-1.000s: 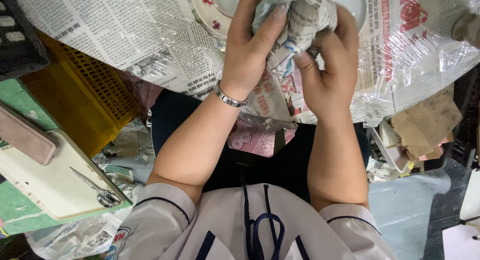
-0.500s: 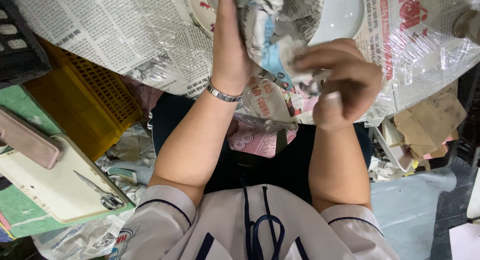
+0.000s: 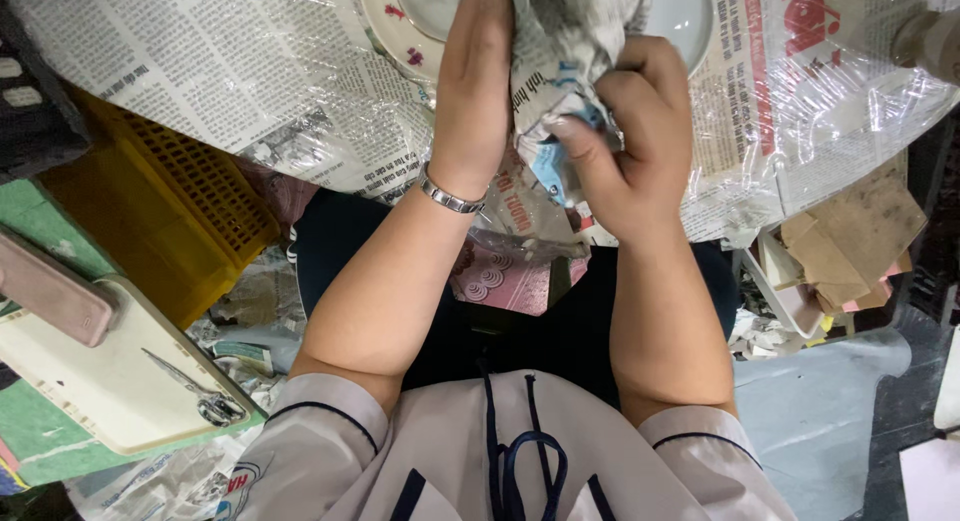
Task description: The person wraps small ceramic dishes and bowls in newspaper. They pick up each item, fold newspaper around it, and place the wrapped item aside. The process is repeated for multiple items.
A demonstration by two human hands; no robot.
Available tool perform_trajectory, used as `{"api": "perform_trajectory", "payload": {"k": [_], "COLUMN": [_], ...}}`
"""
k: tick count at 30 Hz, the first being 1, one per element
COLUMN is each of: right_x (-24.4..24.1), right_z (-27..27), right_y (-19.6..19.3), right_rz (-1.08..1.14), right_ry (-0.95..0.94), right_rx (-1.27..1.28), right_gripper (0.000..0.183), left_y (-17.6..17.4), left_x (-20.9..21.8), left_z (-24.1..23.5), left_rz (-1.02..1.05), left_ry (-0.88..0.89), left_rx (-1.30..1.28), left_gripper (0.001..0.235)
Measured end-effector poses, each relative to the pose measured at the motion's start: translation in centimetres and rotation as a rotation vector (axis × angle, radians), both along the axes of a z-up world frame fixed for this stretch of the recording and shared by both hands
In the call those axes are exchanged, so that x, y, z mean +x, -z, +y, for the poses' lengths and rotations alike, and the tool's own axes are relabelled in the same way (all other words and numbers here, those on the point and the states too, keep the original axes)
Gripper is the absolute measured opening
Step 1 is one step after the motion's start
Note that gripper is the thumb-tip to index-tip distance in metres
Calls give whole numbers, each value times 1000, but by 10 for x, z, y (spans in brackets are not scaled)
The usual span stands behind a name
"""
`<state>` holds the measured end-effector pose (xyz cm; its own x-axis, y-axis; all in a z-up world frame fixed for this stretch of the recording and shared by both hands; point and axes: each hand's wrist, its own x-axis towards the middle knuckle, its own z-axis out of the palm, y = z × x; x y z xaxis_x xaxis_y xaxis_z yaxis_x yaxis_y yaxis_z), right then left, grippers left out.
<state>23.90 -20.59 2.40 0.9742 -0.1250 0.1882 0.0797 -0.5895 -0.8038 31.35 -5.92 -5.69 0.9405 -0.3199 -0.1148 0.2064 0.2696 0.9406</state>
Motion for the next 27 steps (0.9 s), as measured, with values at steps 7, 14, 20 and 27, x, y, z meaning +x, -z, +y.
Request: {"api": "perform_trajectory", "payload": {"k": [7,14,20,27], "right_x": [2,2,5,-2], "right_z": [6,12,20,-5], "right_y": [-8,-23,-28,-24], "right_rz": [-387,-492,-583,-172], "right_ry": [23,-13,-205,107], "right_rx": [-251,-347,-461,-380], "right_gripper": [27,24,51,32], "left_y": [20,7,10,9], "left_x": [-9,1,4,3], "left_z": [11,11,8,10], "left_rz": [-610,6,-12,175], "left_ry": [39,62,58,50], "left_rx": [453,-57,-127,-360], "left_gripper": [40,46,47,45]}}
